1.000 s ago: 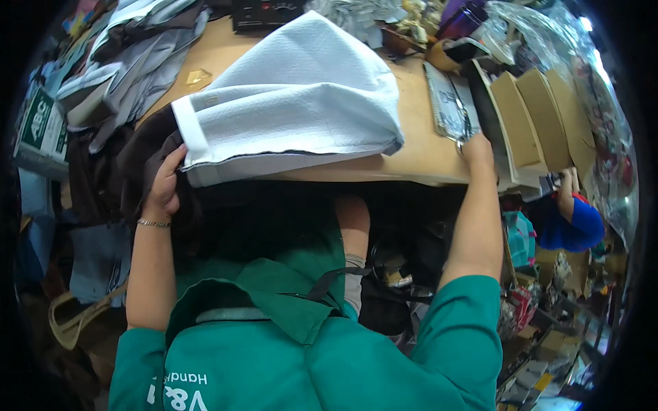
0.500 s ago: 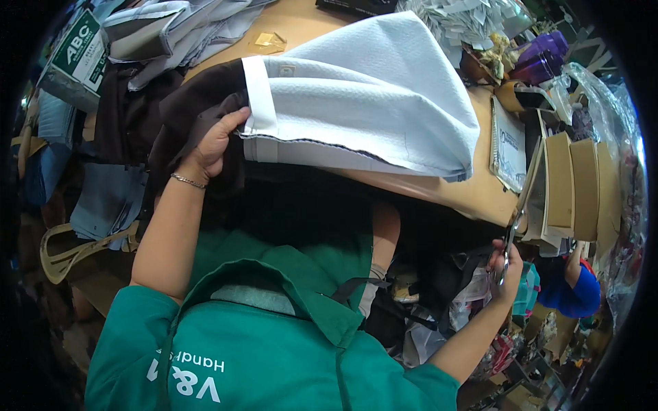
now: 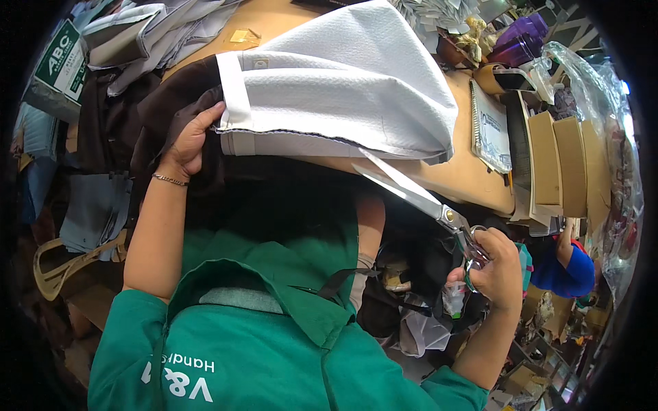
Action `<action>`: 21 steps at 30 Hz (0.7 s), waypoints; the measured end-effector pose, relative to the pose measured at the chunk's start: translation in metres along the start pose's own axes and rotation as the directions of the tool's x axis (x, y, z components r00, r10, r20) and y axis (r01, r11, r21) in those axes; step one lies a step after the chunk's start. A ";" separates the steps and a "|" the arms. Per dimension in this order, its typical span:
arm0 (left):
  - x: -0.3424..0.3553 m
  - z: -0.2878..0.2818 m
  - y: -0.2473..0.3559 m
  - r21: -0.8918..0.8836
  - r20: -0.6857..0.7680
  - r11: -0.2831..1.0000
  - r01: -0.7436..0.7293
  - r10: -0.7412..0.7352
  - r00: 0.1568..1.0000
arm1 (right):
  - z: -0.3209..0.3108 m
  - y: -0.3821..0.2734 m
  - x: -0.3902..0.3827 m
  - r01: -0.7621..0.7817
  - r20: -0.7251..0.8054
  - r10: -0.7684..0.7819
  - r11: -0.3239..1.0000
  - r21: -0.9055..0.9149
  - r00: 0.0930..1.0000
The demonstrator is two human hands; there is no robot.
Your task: The person aligns and trims fabric pieces, folding and holding the edges of white and brown textiles together while using shears to trim excess material at a workstation.
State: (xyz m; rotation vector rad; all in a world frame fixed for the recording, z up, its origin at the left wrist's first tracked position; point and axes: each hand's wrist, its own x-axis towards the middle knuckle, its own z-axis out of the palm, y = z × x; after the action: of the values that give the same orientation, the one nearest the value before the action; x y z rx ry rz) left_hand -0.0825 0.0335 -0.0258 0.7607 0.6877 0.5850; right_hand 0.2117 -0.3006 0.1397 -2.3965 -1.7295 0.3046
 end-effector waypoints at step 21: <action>-0.015 0.017 0.011 0.004 0.077 0.995 -0.102 0.102 0.992 | 0.003 -0.003 0.046 0.043 0.158 -0.046 0.999 0.023 0.986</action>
State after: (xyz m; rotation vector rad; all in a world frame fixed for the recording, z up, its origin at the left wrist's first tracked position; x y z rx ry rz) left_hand -0.0822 0.0232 -0.0032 0.8252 0.5832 0.6432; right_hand 0.2222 -0.2557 0.1345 -2.3740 -1.8328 0.5163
